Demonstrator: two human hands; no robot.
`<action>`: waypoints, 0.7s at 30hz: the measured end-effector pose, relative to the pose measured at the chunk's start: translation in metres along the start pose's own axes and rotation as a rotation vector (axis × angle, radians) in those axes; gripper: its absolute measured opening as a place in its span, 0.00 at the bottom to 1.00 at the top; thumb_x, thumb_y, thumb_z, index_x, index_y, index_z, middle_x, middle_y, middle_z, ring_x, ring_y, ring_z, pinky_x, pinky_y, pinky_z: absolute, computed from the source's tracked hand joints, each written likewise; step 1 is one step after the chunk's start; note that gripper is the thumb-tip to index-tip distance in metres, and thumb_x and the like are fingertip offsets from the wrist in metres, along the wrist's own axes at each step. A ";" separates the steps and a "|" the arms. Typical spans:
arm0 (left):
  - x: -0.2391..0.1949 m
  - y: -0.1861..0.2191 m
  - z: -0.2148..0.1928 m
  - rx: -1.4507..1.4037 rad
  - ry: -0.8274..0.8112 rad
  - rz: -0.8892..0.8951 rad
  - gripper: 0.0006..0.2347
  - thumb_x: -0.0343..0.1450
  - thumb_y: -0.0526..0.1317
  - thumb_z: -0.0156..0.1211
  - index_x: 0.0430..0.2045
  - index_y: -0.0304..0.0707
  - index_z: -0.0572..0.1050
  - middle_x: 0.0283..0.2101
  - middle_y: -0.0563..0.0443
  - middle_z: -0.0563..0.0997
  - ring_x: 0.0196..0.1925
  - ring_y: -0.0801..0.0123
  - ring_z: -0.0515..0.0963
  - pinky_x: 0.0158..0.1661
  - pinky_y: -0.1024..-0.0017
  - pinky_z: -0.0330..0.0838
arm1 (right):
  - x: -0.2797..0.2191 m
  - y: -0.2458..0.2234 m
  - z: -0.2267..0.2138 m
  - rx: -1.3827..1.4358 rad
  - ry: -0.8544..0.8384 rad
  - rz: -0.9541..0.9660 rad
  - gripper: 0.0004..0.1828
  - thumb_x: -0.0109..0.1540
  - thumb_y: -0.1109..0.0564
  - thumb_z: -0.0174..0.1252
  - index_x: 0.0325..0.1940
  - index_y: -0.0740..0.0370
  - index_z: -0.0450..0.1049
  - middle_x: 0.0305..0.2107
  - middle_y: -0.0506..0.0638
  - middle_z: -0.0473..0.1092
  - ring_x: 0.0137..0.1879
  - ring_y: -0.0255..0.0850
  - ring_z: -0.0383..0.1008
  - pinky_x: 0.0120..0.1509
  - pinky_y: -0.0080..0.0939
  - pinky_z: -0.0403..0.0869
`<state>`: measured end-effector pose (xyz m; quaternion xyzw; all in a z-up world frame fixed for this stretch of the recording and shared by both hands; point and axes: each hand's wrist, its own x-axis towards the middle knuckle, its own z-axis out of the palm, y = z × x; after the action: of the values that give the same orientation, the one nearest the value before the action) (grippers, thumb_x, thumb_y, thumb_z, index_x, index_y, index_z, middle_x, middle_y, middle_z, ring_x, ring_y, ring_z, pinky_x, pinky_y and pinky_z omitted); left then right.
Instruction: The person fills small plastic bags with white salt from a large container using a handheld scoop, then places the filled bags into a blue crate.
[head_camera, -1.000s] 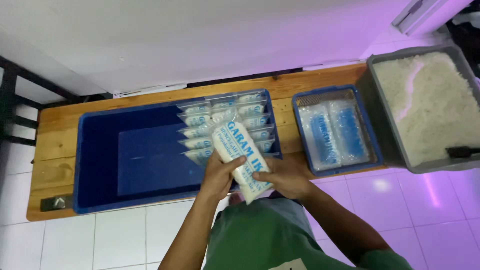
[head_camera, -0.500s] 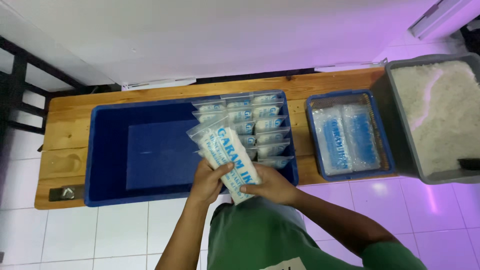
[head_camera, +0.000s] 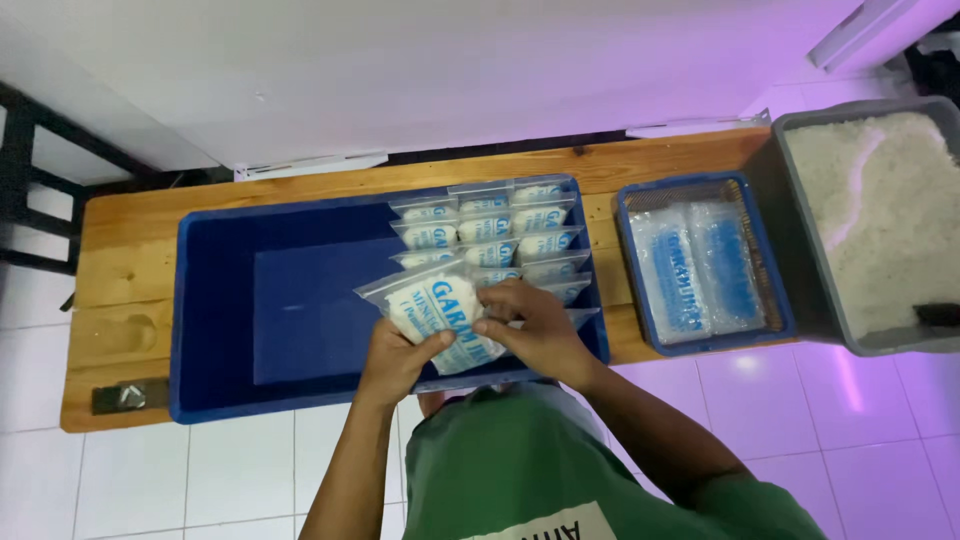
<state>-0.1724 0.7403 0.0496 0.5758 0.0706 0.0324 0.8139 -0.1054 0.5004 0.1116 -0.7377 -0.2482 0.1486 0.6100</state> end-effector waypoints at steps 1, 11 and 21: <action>0.002 0.003 -0.004 0.002 -0.008 -0.006 0.14 0.63 0.25 0.80 0.42 0.25 0.87 0.40 0.37 0.91 0.42 0.62 0.87 0.44 0.55 0.85 | 0.004 0.003 0.005 0.002 0.010 0.004 0.22 0.73 0.53 0.64 0.72 0.61 0.77 0.41 0.57 0.74 0.52 0.56 0.80 0.54 0.61 0.80; 0.020 -0.004 -0.051 0.066 -0.052 -0.129 0.14 0.63 0.27 0.83 0.41 0.26 0.87 0.38 0.42 0.91 0.40 0.67 0.85 0.43 0.62 0.84 | 0.027 0.021 0.049 -0.267 0.130 0.155 0.11 0.66 0.54 0.74 0.50 0.59 0.85 0.37 0.60 0.84 0.46 0.62 0.86 0.48 0.65 0.84; 0.026 -0.068 -0.071 0.254 -0.120 -0.078 0.17 0.61 0.31 0.88 0.42 0.31 0.89 0.45 0.42 0.92 0.51 0.63 0.86 0.54 0.60 0.78 | 0.030 0.017 0.061 -0.303 0.208 -0.004 0.05 0.68 0.57 0.71 0.48 0.52 0.85 0.37 0.48 0.82 0.46 0.49 0.84 0.51 0.51 0.82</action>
<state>-0.1597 0.7871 -0.0399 0.6718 0.0476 -0.0427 0.7380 -0.1090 0.5646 0.0843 -0.8320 -0.2047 0.0314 0.5146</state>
